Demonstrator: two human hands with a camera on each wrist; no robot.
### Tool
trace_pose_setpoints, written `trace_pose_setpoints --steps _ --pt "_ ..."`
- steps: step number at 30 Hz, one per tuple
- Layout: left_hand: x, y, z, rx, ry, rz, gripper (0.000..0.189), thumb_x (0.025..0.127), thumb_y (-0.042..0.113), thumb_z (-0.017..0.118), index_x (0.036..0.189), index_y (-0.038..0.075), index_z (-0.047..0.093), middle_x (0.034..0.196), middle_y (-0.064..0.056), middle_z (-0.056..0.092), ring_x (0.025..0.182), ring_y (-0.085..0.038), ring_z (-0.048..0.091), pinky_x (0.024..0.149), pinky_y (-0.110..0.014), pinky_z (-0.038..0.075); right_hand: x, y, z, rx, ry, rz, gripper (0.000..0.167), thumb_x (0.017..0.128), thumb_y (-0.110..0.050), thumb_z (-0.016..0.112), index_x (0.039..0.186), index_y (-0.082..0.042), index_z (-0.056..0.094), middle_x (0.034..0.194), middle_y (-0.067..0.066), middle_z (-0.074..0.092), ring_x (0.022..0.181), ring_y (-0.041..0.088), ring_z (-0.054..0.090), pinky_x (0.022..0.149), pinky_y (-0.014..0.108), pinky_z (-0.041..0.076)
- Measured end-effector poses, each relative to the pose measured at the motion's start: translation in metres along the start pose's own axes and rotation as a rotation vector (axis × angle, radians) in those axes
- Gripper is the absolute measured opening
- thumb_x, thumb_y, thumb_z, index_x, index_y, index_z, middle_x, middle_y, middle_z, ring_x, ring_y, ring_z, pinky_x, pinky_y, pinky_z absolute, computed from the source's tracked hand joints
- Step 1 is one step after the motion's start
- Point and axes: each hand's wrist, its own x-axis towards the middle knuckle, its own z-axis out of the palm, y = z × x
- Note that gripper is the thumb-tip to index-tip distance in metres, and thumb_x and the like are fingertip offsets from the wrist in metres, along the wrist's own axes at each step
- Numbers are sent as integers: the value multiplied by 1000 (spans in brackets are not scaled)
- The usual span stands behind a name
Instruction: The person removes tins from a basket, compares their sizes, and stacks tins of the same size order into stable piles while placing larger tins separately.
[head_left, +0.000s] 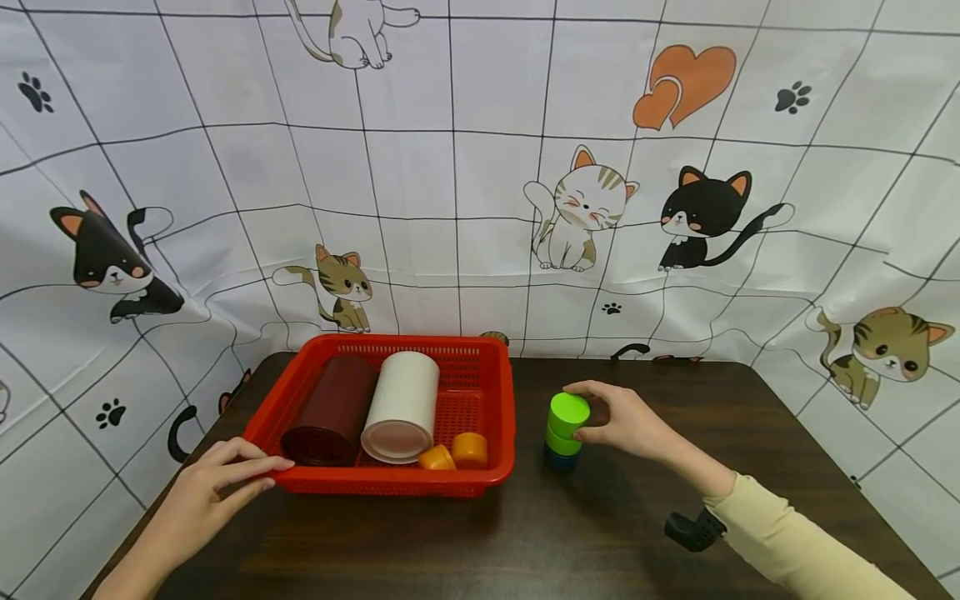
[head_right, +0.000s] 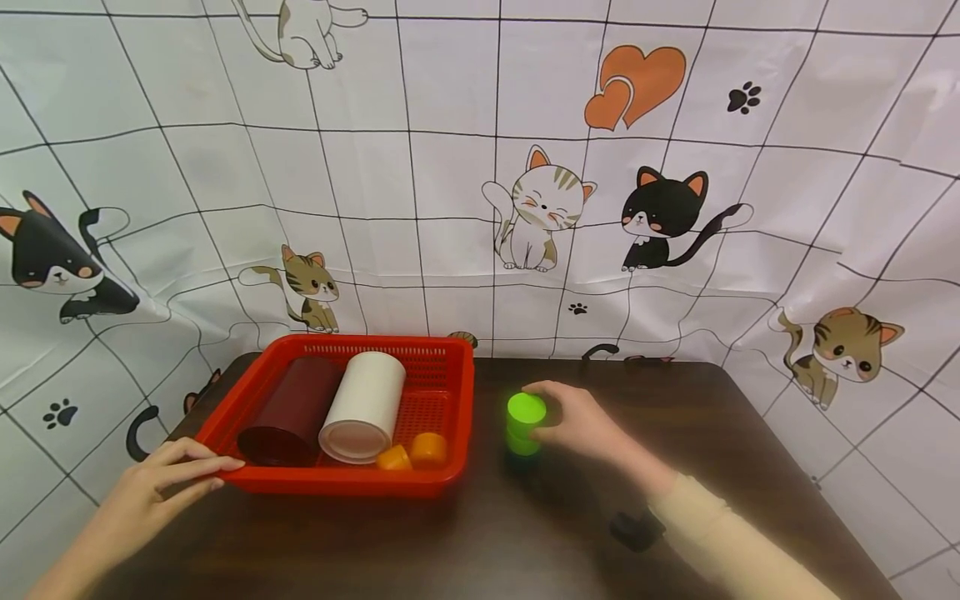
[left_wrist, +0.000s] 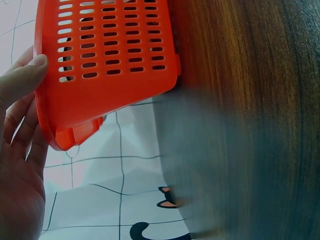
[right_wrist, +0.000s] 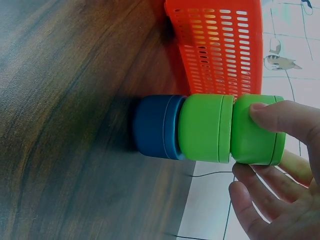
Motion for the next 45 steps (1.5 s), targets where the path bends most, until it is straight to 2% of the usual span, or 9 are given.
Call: trace_pose_setpoints --steps 8,14,23,31,35,41,45 --pt "0 0 0 -6 2 -4 56 60 -6 85 102 29 77 94 17 59 91 8 40 71 -13 34 -1 1 -1 -20 13 9 63 80 -13 82 136 -7 54 120 12 66 103 25 68 81 32 59" --pt "-1 0 0 -17 6 -2 56 59 -6 85 102 29 77 94 16 59 91 8 40 70 -13 34 -3 1 -1 -18 10 8 63 80 -14 82 136 -7 54 119 12 66 101 28 69 80 29 58" --pt "-1 0 1 -30 11 8 56 59 -8 85 102 27 78 94 16 60 91 7 41 70 -14 34 -3 2 -2 -15 -4 -6 64 81 -12 81 139 -7 53 125 14 64 108 32 67 82 33 59" --pt "0 0 1 -13 14 17 56 58 -7 85 102 28 78 93 17 59 93 8 42 73 -13 35 -2 4 -3 -31 -15 -14 65 81 -12 81 139 -8 53 124 13 65 106 27 68 80 25 58" --pt "1 1 1 -20 14 17 56 58 -8 85 102 28 77 93 16 60 92 8 42 72 -13 35 -3 2 -4 -35 -14 -18 65 81 -12 81 139 -8 52 126 12 64 110 29 65 83 32 58" --pt "1 1 0 -14 18 21 58 58 -10 85 101 28 77 93 17 59 91 8 42 72 -13 35 2 -9 -8 -145 12 -54 65 81 -21 82 139 -10 54 135 8 61 121 27 61 96 44 52" --pt "1 2 0 -13 16 19 58 58 -10 85 101 28 77 93 17 59 91 8 42 72 -13 35 11 -20 -11 -176 20 -81 62 82 -23 82 137 -12 56 137 8 61 123 25 61 95 39 53"
